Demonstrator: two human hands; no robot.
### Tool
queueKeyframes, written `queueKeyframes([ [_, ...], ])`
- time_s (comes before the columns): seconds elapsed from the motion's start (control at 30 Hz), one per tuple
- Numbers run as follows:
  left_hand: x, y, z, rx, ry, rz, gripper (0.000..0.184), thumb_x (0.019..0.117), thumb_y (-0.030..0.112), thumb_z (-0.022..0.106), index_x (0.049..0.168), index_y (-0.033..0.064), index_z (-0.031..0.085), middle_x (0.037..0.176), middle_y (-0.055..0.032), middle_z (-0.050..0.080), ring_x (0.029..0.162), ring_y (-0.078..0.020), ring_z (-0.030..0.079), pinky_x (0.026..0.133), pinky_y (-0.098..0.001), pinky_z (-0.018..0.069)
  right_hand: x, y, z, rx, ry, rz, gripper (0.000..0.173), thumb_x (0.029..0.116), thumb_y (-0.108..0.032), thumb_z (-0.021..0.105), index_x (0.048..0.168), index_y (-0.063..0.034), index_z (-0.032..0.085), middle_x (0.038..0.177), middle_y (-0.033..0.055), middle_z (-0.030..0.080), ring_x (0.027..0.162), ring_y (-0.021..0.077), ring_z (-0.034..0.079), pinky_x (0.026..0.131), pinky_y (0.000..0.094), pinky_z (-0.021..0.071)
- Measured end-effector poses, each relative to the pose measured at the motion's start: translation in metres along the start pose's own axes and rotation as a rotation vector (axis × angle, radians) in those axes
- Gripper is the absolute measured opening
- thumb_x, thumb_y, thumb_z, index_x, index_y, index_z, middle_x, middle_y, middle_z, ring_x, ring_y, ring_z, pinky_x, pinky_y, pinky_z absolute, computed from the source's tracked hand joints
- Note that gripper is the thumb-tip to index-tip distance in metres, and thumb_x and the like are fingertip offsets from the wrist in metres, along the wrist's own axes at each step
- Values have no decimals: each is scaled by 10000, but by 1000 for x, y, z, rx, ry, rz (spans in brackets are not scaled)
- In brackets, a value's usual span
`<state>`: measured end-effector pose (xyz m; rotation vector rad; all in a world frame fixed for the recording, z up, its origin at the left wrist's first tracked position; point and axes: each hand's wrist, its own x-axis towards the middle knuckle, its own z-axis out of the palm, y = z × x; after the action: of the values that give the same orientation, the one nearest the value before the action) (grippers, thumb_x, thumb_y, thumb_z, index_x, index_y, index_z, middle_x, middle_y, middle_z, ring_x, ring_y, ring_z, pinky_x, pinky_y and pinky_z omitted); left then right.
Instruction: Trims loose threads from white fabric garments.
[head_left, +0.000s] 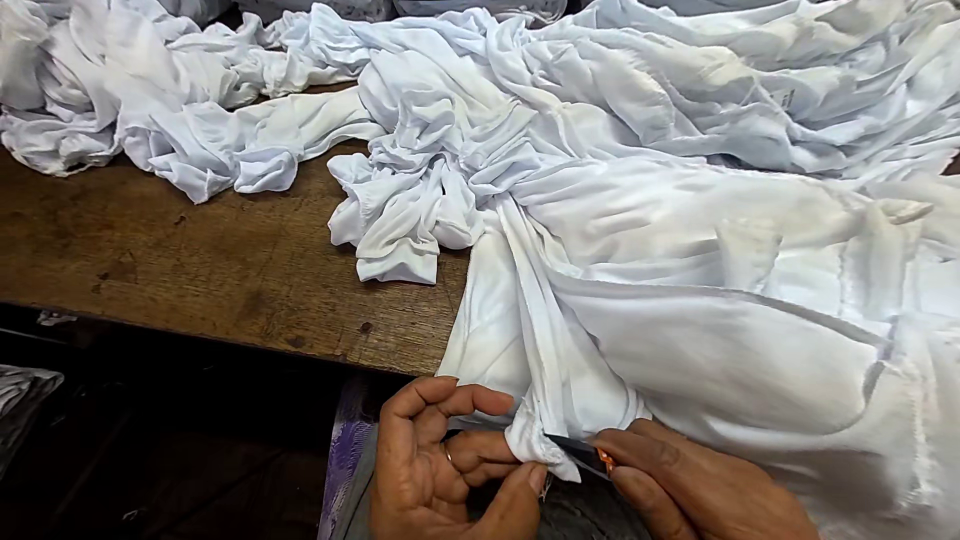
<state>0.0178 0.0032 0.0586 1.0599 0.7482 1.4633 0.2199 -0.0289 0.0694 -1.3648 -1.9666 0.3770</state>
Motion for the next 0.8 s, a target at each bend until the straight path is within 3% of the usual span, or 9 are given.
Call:
queueKeyframes([
  [0.1, 0, -1, 0, 5, 3, 3, 797, 704, -260, 739, 1343, -27, 324, 1223, -235, 639, 780, -315, 755, 726, -430, 681, -4, 1, -2, 218, 40, 23, 377, 1104, -239, 435, 1018, 13, 700, 811, 116, 659, 713, 138, 599, 636, 265, 483],
  [0.2, -1, 2, 1, -4, -5, -3, 794, 717, -265, 740, 1348, -15, 328, 1266, -238, 631, 794, -327, 759, 747, -436, 681, -10, -1, -4, 635, 125, 190, 448, 1132, -347, 353, 1137, -59, 696, 842, -11, 617, 669, 16, 524, 585, 194, 447],
  [0.3, -1, 4, 4, -26, -30, -14, 768, 754, -254, 728, 1359, -12, 322, 1267, -227, 644, 831, -320, 764, 777, -425, 675, -10, 0, -2, 538, 115, 189, 399, 1078, -407, 496, 1226, -71, 651, 906, -33, 610, 726, -8, 525, 630, 175, 447],
  [0.37, 0, 6, 6, -28, -57, -15, 735, 787, -242, 710, 1359, -20, 307, 1220, -223, 672, 869, -316, 765, 796, -415, 669, -6, -3, 5, 371, 102, 143, 364, 956, -286, 730, 1159, 1, 636, 903, 43, 616, 749, 33, 537, 657, 181, 460],
  [0.4, 0, 7, 6, -28, -73, -13, 719, 802, -235, 702, 1361, -24, 302, 1186, -218, 690, 889, -310, 763, 811, -412, 663, -5, -5, 11, 311, 115, 134, 348, 909, -223, 784, 1116, 18, 641, 893, 68, 627, 747, 51, 549, 660, 188, 469],
  [0.5, 2, 7, 7, 19, -116, 30, 700, 813, -228, 694, 1375, -41, 321, 1154, -206, 712, 945, -308, 757, 857, -425, 653, -1, -4, 19, 361, 199, 129, 161, 899, -49, 716, 1045, 9, 686, 909, 59, 684, 802, 58, 629, 709, 195, 544],
  [0.63, 15, -5, 1, 297, -172, 252, 568, 819, -93, 778, 1325, -21, 531, 1173, -154, 712, 969, -272, 746, 871, -423, 659, 2, -4, 6, 543, 157, 160, 118, 939, -34, 676, 1052, 0, 688, 912, 30, 684, 797, 42, 625, 699, 191, 534],
  [0.73, 32, -15, -1, 533, -205, 434, 277, 870, 56, 759, 1143, 61, 707, 1057, -44, 737, 951, -152, 704, 829, -324, 618, 1, -3, -3, 548, 83, 128, 115, 969, -60, 635, 1048, 19, 660, 902, 58, 646, 794, 54, 599, 699, 196, 511],
  [0.8, 44, -15, 2, 586, -233, 501, 153, 876, 82, 744, 1024, 102, 777, 1009, -2, 713, 970, -128, 644, 817, -287, 558, 2, -3, -10, 515, 70, 127, 127, 993, -88, 615, 1055, 17, 652, 883, 53, 638, 768, 42, 587, 679, 192, 502],
])
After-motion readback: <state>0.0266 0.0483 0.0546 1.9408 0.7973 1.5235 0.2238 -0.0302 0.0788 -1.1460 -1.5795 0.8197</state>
